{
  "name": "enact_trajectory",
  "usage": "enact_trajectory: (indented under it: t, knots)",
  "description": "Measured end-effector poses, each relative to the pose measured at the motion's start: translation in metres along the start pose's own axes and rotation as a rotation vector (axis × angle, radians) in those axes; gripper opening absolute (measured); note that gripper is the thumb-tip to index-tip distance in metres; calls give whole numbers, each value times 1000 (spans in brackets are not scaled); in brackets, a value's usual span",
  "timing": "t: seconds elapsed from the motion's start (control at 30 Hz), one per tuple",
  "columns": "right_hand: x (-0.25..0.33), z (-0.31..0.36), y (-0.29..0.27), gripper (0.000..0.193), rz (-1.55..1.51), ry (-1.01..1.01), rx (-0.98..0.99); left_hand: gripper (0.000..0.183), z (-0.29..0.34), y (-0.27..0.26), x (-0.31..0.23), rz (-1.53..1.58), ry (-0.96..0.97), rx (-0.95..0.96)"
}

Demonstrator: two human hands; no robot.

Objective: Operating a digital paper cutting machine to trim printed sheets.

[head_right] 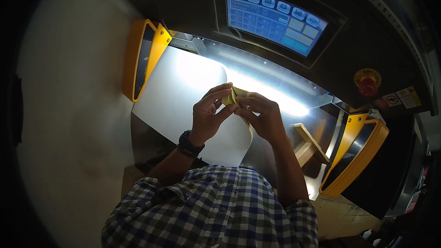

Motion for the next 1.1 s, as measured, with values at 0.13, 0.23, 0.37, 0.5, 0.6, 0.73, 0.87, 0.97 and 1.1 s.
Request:
enact_trajectory:
  t: [0.13, 0.23, 0.37, 0.5, 0.6, 0.73, 0.87, 0.97, 1.1]
  knots:
    - [2, -1, 1, 29, -34, 20, 8, 39, 0, -2, 1, 8, -12, -25]
    - [3, -1, 0, 28, -15, 27, 4, 41, 0, -1, 0, 1, 5, -6]
    - [5, -2, 0, 24, -36, 40, 4, 38, -1, -1, -1, 14, -14, -29]
    - [4, 0, -1, 18, -71, 89, -119, 39, -1, 0, -1, 19, -12, -30]
    - [4, 1, -3, 20, -98, 111, -165, 39, -1, 0, -2, -2, -6, -27]
    - [11, -1, -2, 21, 88, -105, 44, 40, -1, 1, -1, 7, -15, -28]
    - [13, -1, -2, 28, 17, -111, 38, 40, 0, 0, 1, 5, -10, -22]
    - [12, -2, -2, 28, 33, -81, 44, 40, -1, 0, 0, 6, -5, -19]
    - [7, -1, -2, 25, 37, 27, 29, 41, -1, 0, 0, 1, 4, -16]
Point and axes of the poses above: each hand's wrist, its own z-axis away from the middle knuckle, its own y-axis out of the palm, x = y × z, the point moved 7 cm from there along -z, towards the middle knuckle, and after that the axes turned 2 degrees about -z, right-handed, at the moved point
